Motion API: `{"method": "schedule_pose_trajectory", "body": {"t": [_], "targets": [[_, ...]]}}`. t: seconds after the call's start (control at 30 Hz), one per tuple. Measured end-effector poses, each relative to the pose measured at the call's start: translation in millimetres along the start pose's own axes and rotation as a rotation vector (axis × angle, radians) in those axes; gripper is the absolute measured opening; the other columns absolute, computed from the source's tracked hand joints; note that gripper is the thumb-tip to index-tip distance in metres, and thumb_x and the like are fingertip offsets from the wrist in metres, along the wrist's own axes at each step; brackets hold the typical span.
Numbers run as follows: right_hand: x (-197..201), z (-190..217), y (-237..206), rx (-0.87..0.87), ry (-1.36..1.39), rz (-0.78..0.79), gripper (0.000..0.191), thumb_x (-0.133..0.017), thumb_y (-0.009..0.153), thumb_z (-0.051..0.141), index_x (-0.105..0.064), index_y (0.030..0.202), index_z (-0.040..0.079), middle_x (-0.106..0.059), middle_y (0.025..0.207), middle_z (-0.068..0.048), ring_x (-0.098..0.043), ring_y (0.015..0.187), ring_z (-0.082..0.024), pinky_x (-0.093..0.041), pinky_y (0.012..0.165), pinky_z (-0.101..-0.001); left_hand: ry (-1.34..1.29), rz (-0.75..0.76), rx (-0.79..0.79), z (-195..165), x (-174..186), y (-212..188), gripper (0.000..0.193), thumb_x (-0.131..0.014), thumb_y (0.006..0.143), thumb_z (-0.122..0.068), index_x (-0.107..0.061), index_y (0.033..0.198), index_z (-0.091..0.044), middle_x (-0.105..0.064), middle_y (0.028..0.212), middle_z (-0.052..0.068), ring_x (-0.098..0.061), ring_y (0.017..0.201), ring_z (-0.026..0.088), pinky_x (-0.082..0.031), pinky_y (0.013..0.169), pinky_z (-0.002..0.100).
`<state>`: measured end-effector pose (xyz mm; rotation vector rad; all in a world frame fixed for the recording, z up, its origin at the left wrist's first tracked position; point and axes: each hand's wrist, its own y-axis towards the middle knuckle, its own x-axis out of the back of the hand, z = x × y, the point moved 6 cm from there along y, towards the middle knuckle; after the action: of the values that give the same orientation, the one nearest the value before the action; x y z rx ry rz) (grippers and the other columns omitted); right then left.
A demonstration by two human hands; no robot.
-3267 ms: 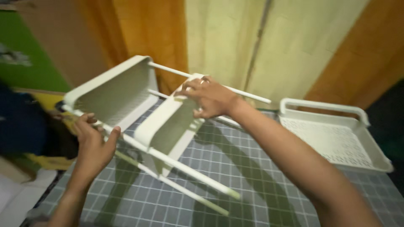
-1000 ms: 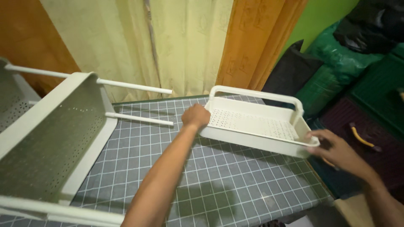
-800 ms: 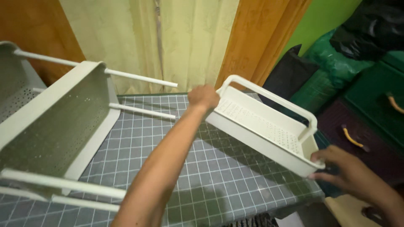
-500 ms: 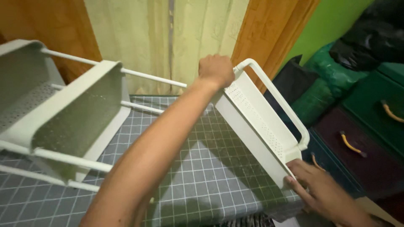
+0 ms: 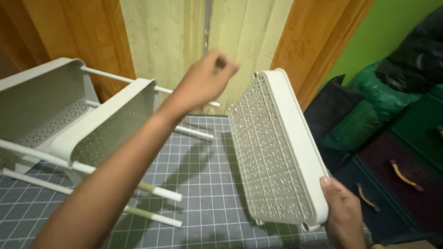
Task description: The person assembles a three-tier rolling storage cart on a bed. They attach white plastic side panels to horizontal support poles, connect the pole frame sections together, fit the perforated baskets onto the frame, press black caster wheels onto the leg ends, then stand the finished cart upright on the floor.
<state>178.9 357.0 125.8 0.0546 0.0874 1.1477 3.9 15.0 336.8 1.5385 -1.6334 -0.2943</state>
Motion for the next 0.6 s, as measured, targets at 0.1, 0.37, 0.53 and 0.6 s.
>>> {"method": "schedule_pose_trajectory", "body": {"t": [0.1,0.37,0.53,0.6], "targets": [[-11.3,-7.8,1.5,-0.124,0.150,0.000,0.048,-0.053,0.102,0.029,-0.065,0.127,-0.010,-0.075,0.100,-0.021,-0.070,0.081,-0.024,-0.054,0.073,-0.0357,0.126,-0.089,-0.063,13.4,33.7,-95.1,0.030,-0.068,0.097,-0.026,-0.059,0.108,0.000,-0.066,0.102,0.017,-0.065,0.093,0.029,-0.051,0.079,0.040],[-62.0,5.3,8.9,-0.283,0.108,-0.007,0.054,-0.052,0.100,0.030,-0.057,0.139,-0.008,-0.071,0.109,-0.024,-0.071,0.088,-0.029,-0.054,0.077,-0.0413,0.345,0.215,0.128,85.8,33.6,-303.9,0.007,-0.070,0.085,-0.017,-0.068,0.087,-0.011,-0.067,0.088,0.003,-0.069,0.082,0.017,-0.057,0.070,0.032],[-114.2,26.7,2.0,-0.297,0.079,0.147,0.058,-0.047,0.102,0.029,-0.050,0.148,-0.006,-0.071,0.117,-0.028,-0.073,0.094,-0.033,-0.058,0.078,-0.0472,0.476,0.360,0.082,134.5,34.4,-337.3,0.031,-0.071,0.080,-0.013,-0.071,0.111,-0.007,-0.067,0.115,0.013,-0.060,0.115,0.034,-0.043,0.094,0.053],[-121.8,35.8,0.5,-0.277,0.087,0.115,0.058,-0.048,0.101,0.029,-0.051,0.146,-0.008,-0.071,0.115,-0.025,-0.073,0.094,-0.029,-0.058,0.078,-0.0416,0.597,0.361,0.003,146.4,31.3,-337.7,0.039,-0.069,0.076,-0.015,-0.070,0.115,-0.009,-0.067,0.119,0.014,-0.055,0.117,0.035,-0.037,0.096,0.054]]}}
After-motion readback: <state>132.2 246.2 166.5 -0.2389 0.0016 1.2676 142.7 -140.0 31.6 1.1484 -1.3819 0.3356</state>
